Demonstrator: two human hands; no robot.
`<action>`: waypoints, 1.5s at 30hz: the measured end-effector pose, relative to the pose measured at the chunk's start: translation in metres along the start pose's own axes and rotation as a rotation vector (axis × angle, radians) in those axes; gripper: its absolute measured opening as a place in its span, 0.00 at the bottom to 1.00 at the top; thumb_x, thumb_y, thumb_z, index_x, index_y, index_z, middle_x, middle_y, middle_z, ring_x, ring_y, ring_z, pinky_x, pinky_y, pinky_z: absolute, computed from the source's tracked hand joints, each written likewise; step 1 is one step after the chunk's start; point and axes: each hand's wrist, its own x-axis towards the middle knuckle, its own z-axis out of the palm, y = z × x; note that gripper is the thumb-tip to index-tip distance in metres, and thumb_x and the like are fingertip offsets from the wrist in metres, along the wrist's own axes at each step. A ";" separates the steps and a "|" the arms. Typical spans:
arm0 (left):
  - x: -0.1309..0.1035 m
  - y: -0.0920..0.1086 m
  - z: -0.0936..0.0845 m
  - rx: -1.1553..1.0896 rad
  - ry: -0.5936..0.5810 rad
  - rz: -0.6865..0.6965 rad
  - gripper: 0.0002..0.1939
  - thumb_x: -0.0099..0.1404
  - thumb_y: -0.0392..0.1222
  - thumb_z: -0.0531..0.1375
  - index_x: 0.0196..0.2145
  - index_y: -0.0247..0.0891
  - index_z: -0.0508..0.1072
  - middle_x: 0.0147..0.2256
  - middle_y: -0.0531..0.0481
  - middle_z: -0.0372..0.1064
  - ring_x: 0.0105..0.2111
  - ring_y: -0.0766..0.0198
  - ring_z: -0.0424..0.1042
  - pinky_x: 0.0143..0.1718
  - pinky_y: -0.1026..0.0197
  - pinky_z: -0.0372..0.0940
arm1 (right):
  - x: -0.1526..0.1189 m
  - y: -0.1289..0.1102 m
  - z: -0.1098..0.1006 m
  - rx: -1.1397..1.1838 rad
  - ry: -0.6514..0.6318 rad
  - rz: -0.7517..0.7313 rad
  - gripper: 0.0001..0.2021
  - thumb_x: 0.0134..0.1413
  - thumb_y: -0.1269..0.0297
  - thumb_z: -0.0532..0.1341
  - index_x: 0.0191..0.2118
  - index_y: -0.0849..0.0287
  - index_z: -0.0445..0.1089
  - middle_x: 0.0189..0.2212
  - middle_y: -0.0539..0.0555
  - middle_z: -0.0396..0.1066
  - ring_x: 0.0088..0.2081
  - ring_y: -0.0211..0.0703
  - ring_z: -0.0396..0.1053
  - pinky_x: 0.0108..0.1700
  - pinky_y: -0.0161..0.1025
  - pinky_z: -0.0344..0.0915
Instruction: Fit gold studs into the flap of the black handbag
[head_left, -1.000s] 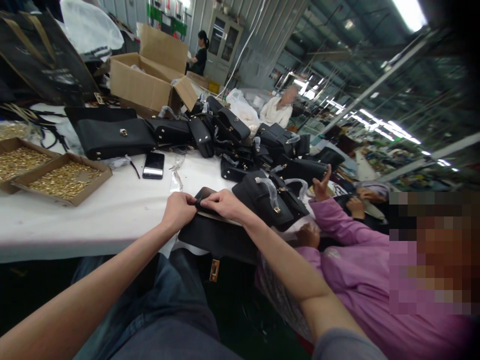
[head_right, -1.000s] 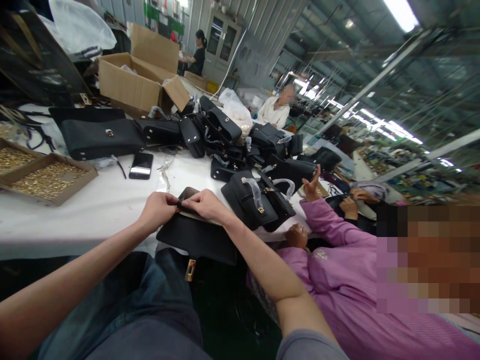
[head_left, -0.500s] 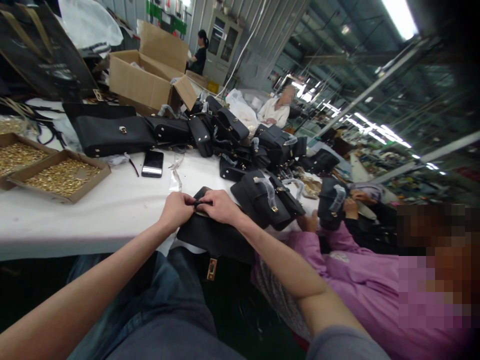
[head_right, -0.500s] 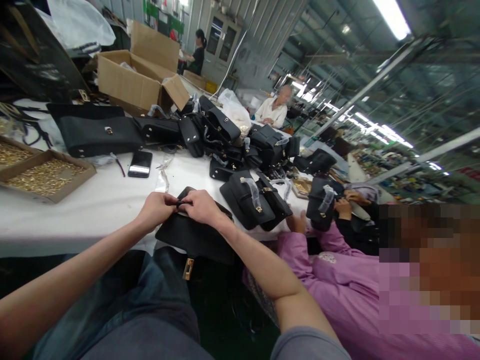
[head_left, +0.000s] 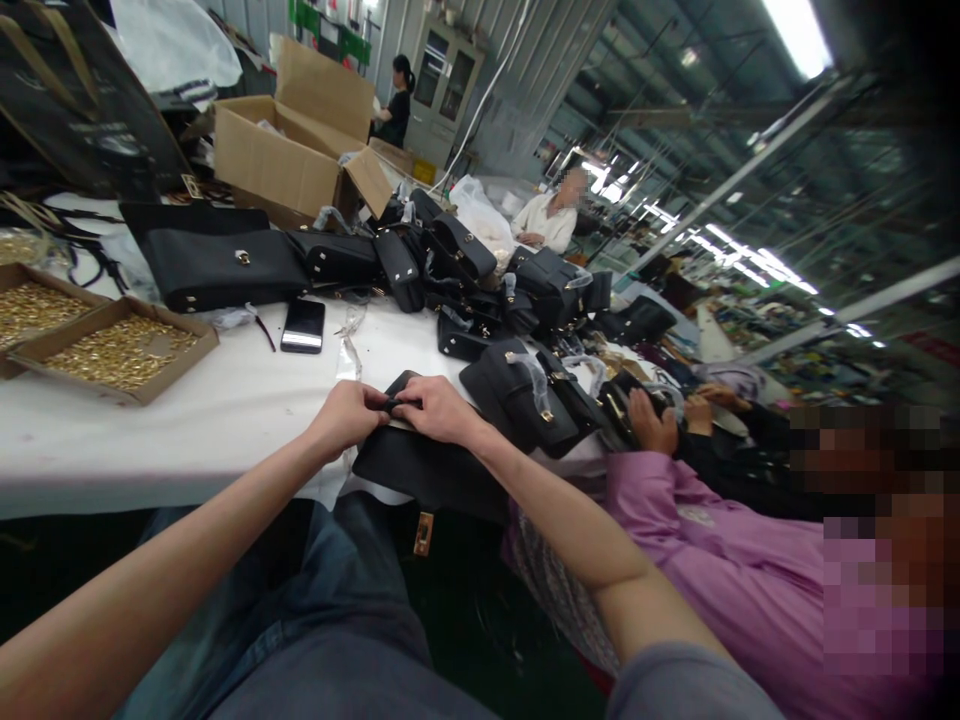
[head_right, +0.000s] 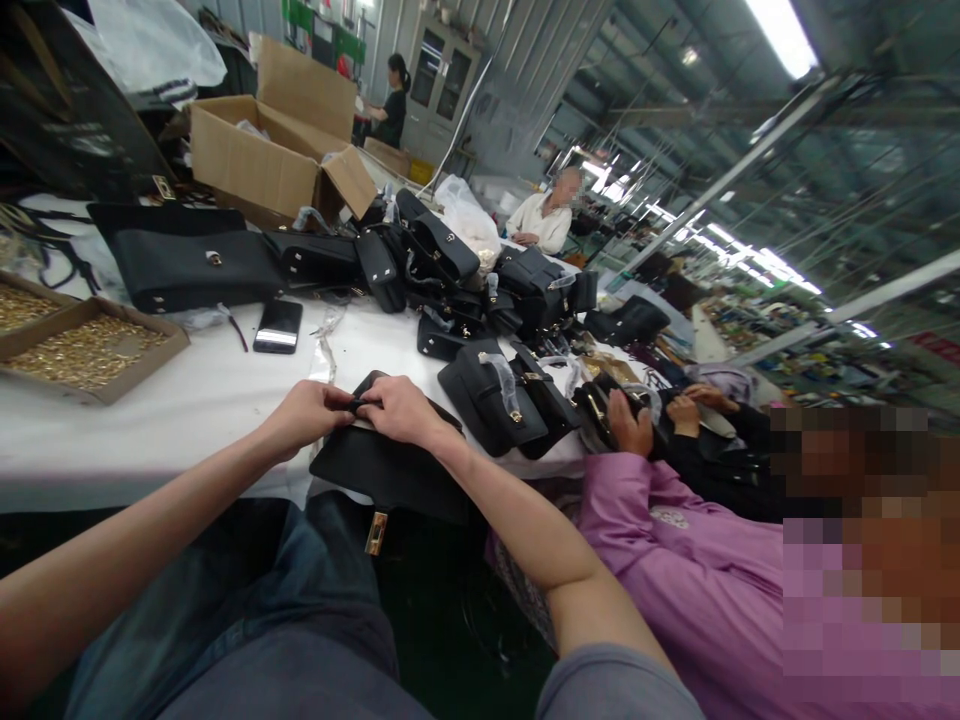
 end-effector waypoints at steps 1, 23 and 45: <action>0.001 0.000 0.000 -0.001 -0.003 0.000 0.21 0.53 0.39 0.68 0.45 0.35 0.89 0.36 0.46 0.85 0.38 0.52 0.79 0.37 0.58 0.66 | 0.000 0.000 0.000 -0.003 -0.003 -0.002 0.05 0.69 0.68 0.70 0.43 0.56 0.87 0.36 0.53 0.79 0.37 0.43 0.72 0.42 0.39 0.62; 0.000 0.000 0.010 0.118 0.123 0.032 0.18 0.55 0.40 0.65 0.41 0.35 0.89 0.31 0.46 0.83 0.31 0.56 0.75 0.28 0.60 0.59 | -0.004 -0.003 0.002 -0.032 0.037 -0.037 0.04 0.66 0.72 0.70 0.42 0.60 0.84 0.37 0.54 0.77 0.40 0.45 0.73 0.44 0.39 0.64; -0.003 0.010 0.004 0.289 0.086 0.121 0.13 0.62 0.41 0.63 0.39 0.36 0.88 0.29 0.48 0.81 0.32 0.55 0.77 0.30 0.59 0.60 | -0.003 -0.001 0.004 0.025 0.096 0.009 0.07 0.61 0.74 0.70 0.43 0.60 0.86 0.36 0.53 0.78 0.39 0.44 0.73 0.43 0.38 0.64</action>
